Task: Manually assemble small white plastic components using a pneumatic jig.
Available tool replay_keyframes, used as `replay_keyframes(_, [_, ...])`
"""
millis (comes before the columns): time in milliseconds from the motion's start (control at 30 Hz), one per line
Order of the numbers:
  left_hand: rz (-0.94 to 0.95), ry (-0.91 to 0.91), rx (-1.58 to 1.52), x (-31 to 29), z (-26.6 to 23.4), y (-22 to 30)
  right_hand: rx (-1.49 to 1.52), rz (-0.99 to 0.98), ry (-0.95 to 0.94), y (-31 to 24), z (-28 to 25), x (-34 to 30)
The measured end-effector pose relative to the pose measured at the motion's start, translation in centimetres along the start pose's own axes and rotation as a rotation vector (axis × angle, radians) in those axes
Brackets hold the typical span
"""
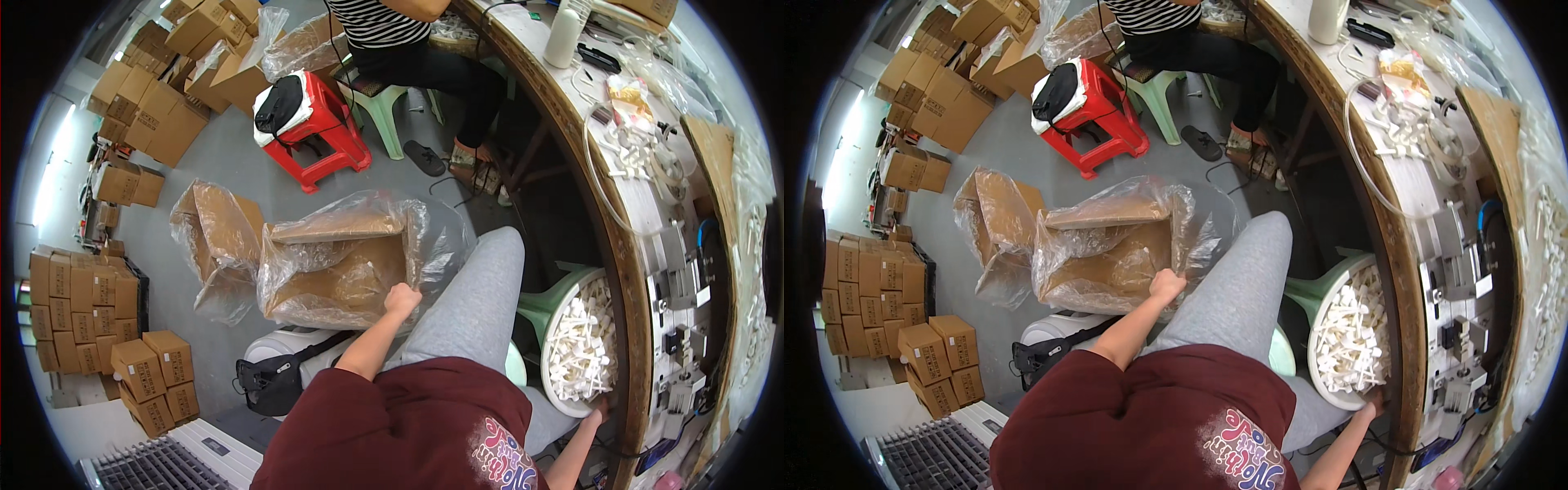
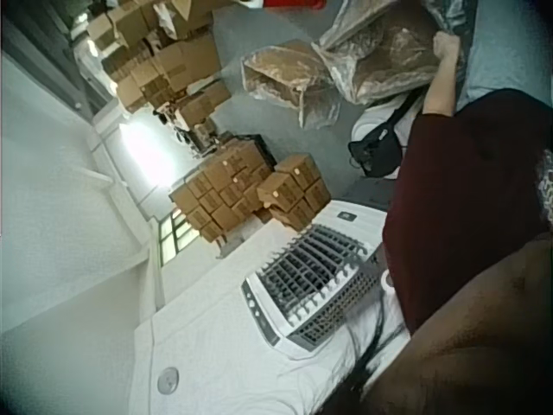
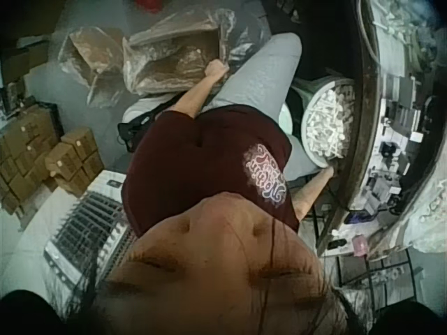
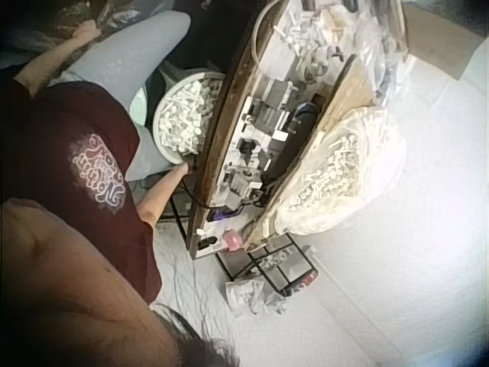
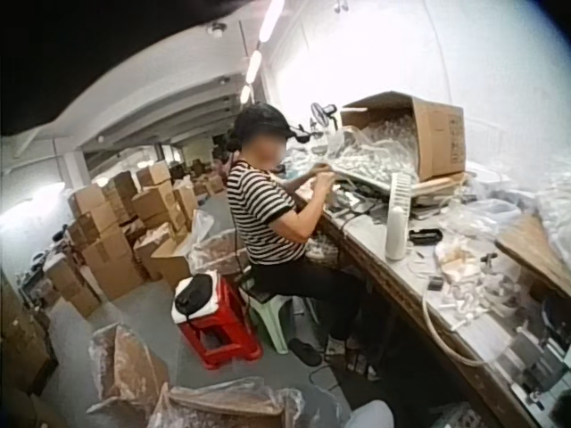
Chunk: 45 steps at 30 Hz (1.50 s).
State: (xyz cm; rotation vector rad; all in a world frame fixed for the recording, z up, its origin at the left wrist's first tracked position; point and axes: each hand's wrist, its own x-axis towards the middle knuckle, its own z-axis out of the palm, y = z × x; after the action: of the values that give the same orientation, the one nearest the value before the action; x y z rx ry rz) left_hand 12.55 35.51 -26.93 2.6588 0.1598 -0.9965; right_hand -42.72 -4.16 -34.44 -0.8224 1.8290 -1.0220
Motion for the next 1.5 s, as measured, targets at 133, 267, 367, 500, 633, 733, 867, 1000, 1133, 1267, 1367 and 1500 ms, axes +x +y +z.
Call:
replay_keyframes(133, [0.045,0.203,-0.064,2.6,-1.5,0.0,-0.082,-0.026,-0.032,0.3,-0.9,0.8])
replay_keyframes(267, [0.048,0.429,-0.212,6.0,-7.1,0.5,-0.155,-0.092,0.048,-0.4,0.5,-1.4])
replay_keyframes(367, [0.037,0.496,-0.241,7.9,-8.5,2.2,0.01,-0.067,-0.02,-0.4,-0.2,-1.1])
replay_keyframes(500, [-0.081,0.236,-0.383,8.6,-10.0,5.9,-0.047,-0.062,0.014,-0.9,-0.1,-1.7])
replay_keyframes(633, [-0.051,0.293,-0.32,12.2,-8.5,5.7,-0.124,-0.167,0.034,-0.8,-0.1,-1.5])
replay_keyframes(733, [0.153,-0.019,-0.463,12.9,-7.2,2.7,0.237,-0.033,-0.052,-2.0,1.8,-4.0])
replay_keyframes(867, [0.476,-0.077,0.148,8.1,-6.3,1.1,0.089,-0.145,-0.017,0.9,-1.5,-0.3])
replay_keyframes(1000, [0.263,0.031,0.593,7.6,-5.0,-4.6,0.339,-0.082,-0.177,2.7,-2.9,4.1])
replay_keyframes(1133, [0.308,0.004,0.703,6.3,-4.8,-3.8,0.01,-0.071,-0.027,2.0,0.8,0.9])
replay_keyframes(1267, [0.183,-0.06,0.359,4.7,-7.3,-0.5,-0.151,0.054,0.008,0.7,0.8,-0.4])
replay_keyframes(1367, [0.716,0.473,0.078,1.8,-7.4,4.3,-0.211,0.218,-0.045,-0.2,1.2,-1.4])
replay_keyframes(1500, [1.169,0.327,-0.434,-5.5,-5.0,15.3,-0.007,0.314,-0.367,-0.6,-1.0,-0.4])
